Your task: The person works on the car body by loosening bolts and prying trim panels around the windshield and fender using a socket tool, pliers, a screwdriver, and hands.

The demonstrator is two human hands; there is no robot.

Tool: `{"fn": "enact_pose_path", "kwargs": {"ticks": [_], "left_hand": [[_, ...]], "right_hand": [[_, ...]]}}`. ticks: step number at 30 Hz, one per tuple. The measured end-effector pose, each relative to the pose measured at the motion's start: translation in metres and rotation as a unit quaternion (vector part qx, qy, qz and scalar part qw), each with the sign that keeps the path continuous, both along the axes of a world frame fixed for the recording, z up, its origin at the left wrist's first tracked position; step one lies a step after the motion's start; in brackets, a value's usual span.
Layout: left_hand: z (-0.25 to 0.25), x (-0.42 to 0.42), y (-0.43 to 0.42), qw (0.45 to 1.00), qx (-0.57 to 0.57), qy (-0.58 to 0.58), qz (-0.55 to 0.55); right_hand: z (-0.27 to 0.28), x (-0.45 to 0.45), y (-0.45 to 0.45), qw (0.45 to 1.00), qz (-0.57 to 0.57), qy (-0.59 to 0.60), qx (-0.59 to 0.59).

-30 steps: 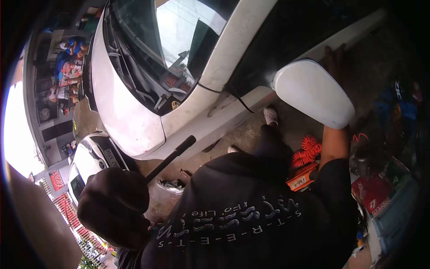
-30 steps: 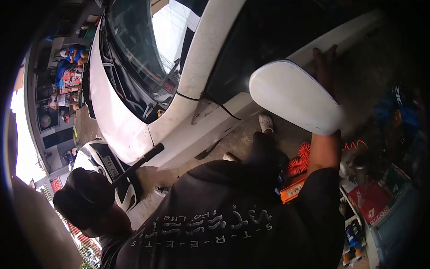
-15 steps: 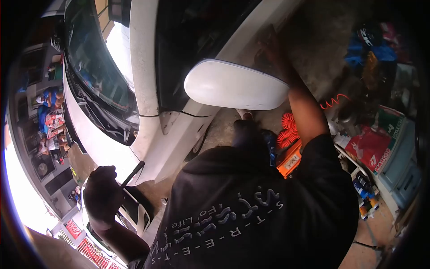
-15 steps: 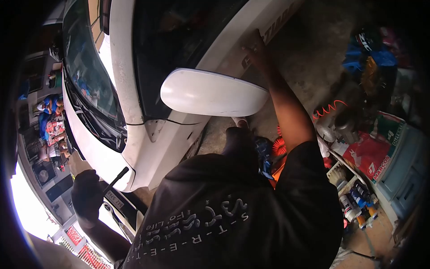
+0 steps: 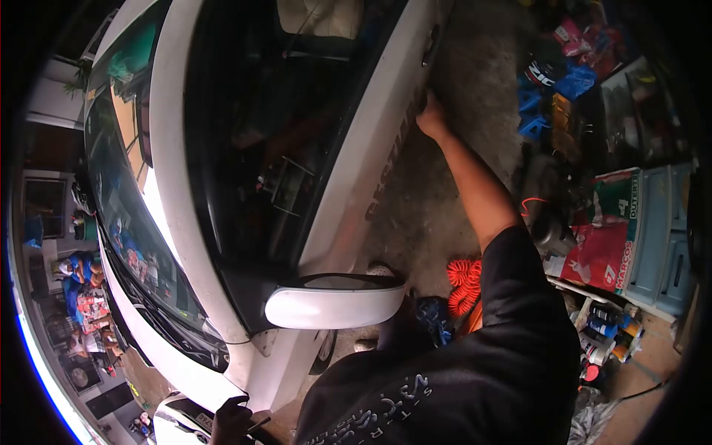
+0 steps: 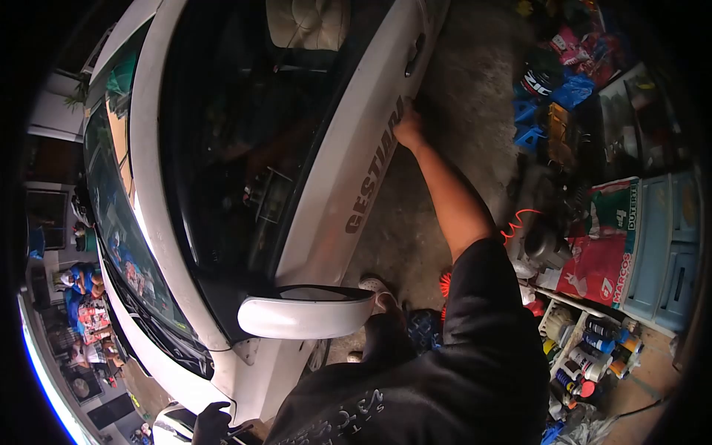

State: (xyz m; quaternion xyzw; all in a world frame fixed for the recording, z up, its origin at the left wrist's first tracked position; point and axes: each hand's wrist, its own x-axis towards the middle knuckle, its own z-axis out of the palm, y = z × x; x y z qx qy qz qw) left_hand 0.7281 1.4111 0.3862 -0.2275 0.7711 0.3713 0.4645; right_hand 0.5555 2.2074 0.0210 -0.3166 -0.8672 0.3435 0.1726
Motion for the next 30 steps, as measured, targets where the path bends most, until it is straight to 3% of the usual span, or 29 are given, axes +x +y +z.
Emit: {"fn": "enact_pose_path", "kwargs": {"ticks": [1, 2, 4, 5, 7, 9, 10, 11, 12, 14, 15, 16, 17, 18, 20, 23, 24, 25, 27, 30], "left_hand": [[-0.017, 0.01, -0.037, 0.999, 0.023, -0.001, 0.039], [-0.032, 0.015, -0.063, 0.999, 0.022, 0.003, 0.043], [-0.051, 0.028, -0.107, 0.995, -0.001, -0.101, 0.009], [-0.049, 0.039, -0.116, 0.987, -0.014, -0.159, -0.005], [-0.034, 0.038, -0.066, 0.982, -0.185, -0.032, -0.009], [-0.029, 0.05, -0.045, 0.987, -0.159, -0.01, 0.023], [-0.031, 0.052, -0.037, 0.976, -0.217, -0.011, -0.032], [-0.03, 0.057, -0.034, 0.973, -0.228, -0.038, -0.006], [-0.031, 0.063, -0.029, 0.969, -0.243, -0.044, 0.021], [-0.032, 0.079, -0.025, 0.969, -0.247, -0.029, 0.0], [-0.028, 0.082, -0.02, 0.969, -0.236, -0.06, 0.037], [-0.028, 0.087, -0.015, 0.971, -0.22, -0.07, 0.06], [-0.031, 0.092, -0.013, 0.97, -0.226, -0.077, 0.047], [-0.038, 0.102, -0.018, 0.97, -0.221, -0.085, 0.06], [-0.06, 0.125, -0.036, 0.969, -0.214, -0.095, 0.075], [-0.081, 0.151, -0.061, 0.975, -0.193, -0.113, 0.016], [-0.085, 0.158, -0.062, 0.972, -0.191, -0.115, 0.07], [-0.088, 0.164, -0.06, 0.967, -0.188, -0.118, 0.123], [-0.09, 0.166, -0.061, 0.97, -0.176, -0.125, 0.113], [-0.087, 0.178, -0.083, 0.976, -0.164, -0.119, 0.077]], "right_hand": [[0.019, -0.013, 0.015, 0.998, -0.005, -0.068, -0.014], [0.019, -0.029, 0.031, 0.998, -0.001, -0.065, -0.015], [0.003, -0.048, 0.062, 0.99, 0.023, -0.107, 0.09], [-0.011, -0.051, 0.066, 0.99, 0.033, -0.114, 0.082], [-0.054, -0.054, 0.067, 0.983, 0.123, -0.131, 0.026], [-0.122, -0.03, 0.067, 0.963, 0.179, -0.203, -0.01], [-0.15, -0.016, 0.072, 0.942, 0.223, -0.24, -0.073], [-0.171, 0.01, 0.057, 0.929, 0.184, -0.321, -0.009], [-0.191, 0.043, 0.037, 0.93, 0.234, -0.282, -0.034], [-0.171, 0.091, -0.018, 0.886, 0.18, -0.322, -0.28], [-0.178, 0.129, -0.057, 0.905, 0.167, -0.318, -0.227], [-0.243, 0.173, -0.06, 0.877, 0.247, -0.292, -0.291], [-0.255, 0.212, -0.094, 0.868, 0.235, -0.407, -0.159], [-0.32, 0.274, -0.11, 0.856, 0.282, -0.394, -0.179], [-0.301, 0.353, -0.183, 0.78, 0.353, -0.48, -0.193], [-0.264, 0.42, -0.261, 0.7, 0.435, -0.512, -0.244], [-0.253, 0.432, -0.28, 0.682, 0.458, -0.51, -0.254], [-0.246, 0.44, -0.294, 0.672, 0.475, -0.507, -0.258], [-0.236, 0.442, -0.309, 0.667, 0.491, -0.498, -0.257], [-0.265, 0.425, -0.315, 0.717, 0.429, -0.482, -0.263]]}}
